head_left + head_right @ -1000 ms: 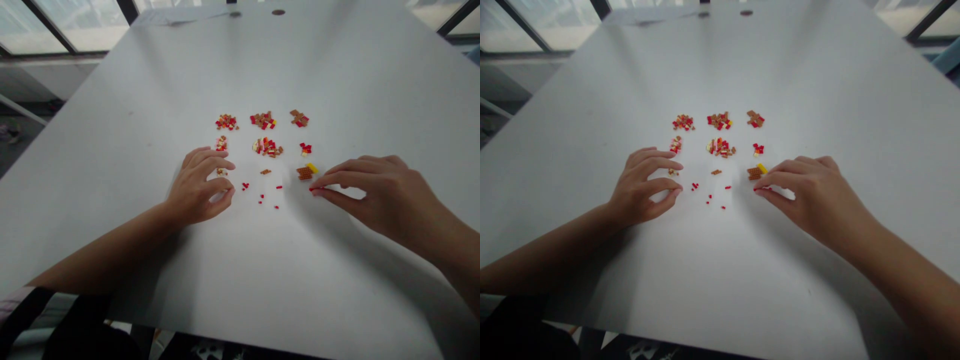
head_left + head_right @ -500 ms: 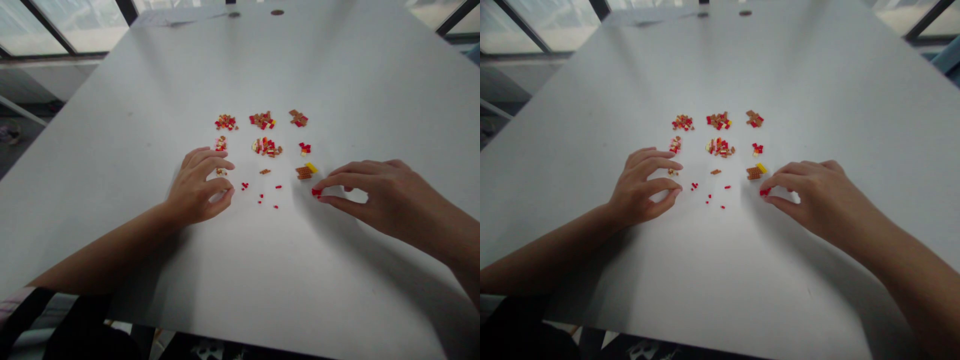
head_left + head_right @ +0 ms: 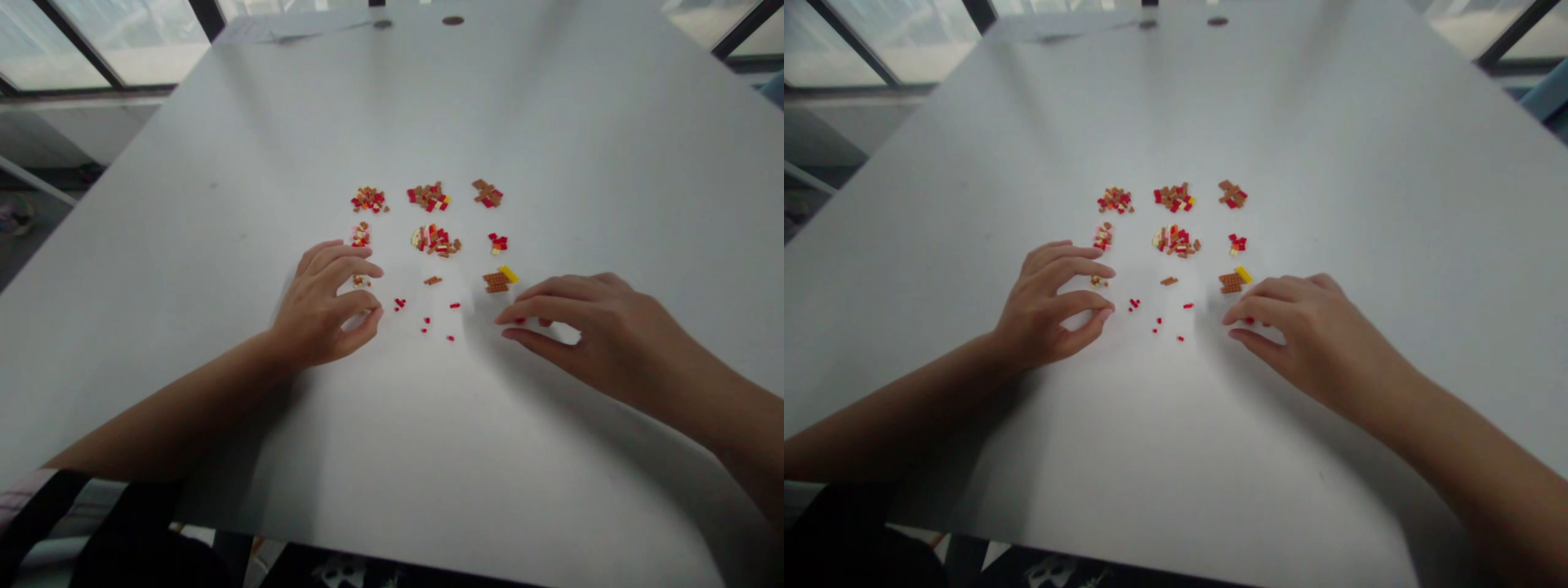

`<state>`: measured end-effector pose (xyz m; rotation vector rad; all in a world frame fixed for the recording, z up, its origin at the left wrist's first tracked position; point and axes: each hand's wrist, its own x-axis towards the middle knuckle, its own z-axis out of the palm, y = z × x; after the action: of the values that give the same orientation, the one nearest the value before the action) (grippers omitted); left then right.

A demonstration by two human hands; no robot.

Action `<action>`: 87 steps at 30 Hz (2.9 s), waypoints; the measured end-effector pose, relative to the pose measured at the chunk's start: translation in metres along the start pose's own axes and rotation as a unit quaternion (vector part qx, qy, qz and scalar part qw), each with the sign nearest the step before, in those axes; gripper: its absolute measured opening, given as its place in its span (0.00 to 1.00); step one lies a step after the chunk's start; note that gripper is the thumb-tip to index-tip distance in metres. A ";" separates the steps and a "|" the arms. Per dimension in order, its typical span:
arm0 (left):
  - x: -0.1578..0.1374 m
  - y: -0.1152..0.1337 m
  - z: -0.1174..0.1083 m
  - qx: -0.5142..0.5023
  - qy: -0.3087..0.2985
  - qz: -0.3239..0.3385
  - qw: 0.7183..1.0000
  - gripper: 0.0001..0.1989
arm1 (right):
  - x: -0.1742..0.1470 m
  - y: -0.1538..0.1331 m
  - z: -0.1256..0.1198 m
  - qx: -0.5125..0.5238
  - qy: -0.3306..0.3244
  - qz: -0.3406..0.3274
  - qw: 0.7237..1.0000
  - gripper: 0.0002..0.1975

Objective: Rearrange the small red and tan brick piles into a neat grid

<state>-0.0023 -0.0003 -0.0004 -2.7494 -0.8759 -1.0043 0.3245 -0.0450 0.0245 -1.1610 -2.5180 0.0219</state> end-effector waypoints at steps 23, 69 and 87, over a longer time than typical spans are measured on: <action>0.001 0.001 -0.001 0.010 -0.014 -0.004 1.000 0.03 | 0.019 -0.029 0.014 0.008 -0.010 -0.080 0.997 0.10; 0.001 0.001 -0.001 0.018 0.003 0.021 1.000 0.04 | 0.036 -0.038 0.027 -0.024 0.040 -0.127 0.991 0.11; 0.001 0.003 -0.005 0.009 -0.036 -0.010 0.999 0.03 | 0.067 -0.033 0.042 -0.003 0.016 -0.069 0.997 0.10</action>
<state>-0.0025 -0.0036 0.0044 -2.7824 -0.9182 -0.9022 0.2462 -0.0115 0.0123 -0.9788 -2.5653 -0.0399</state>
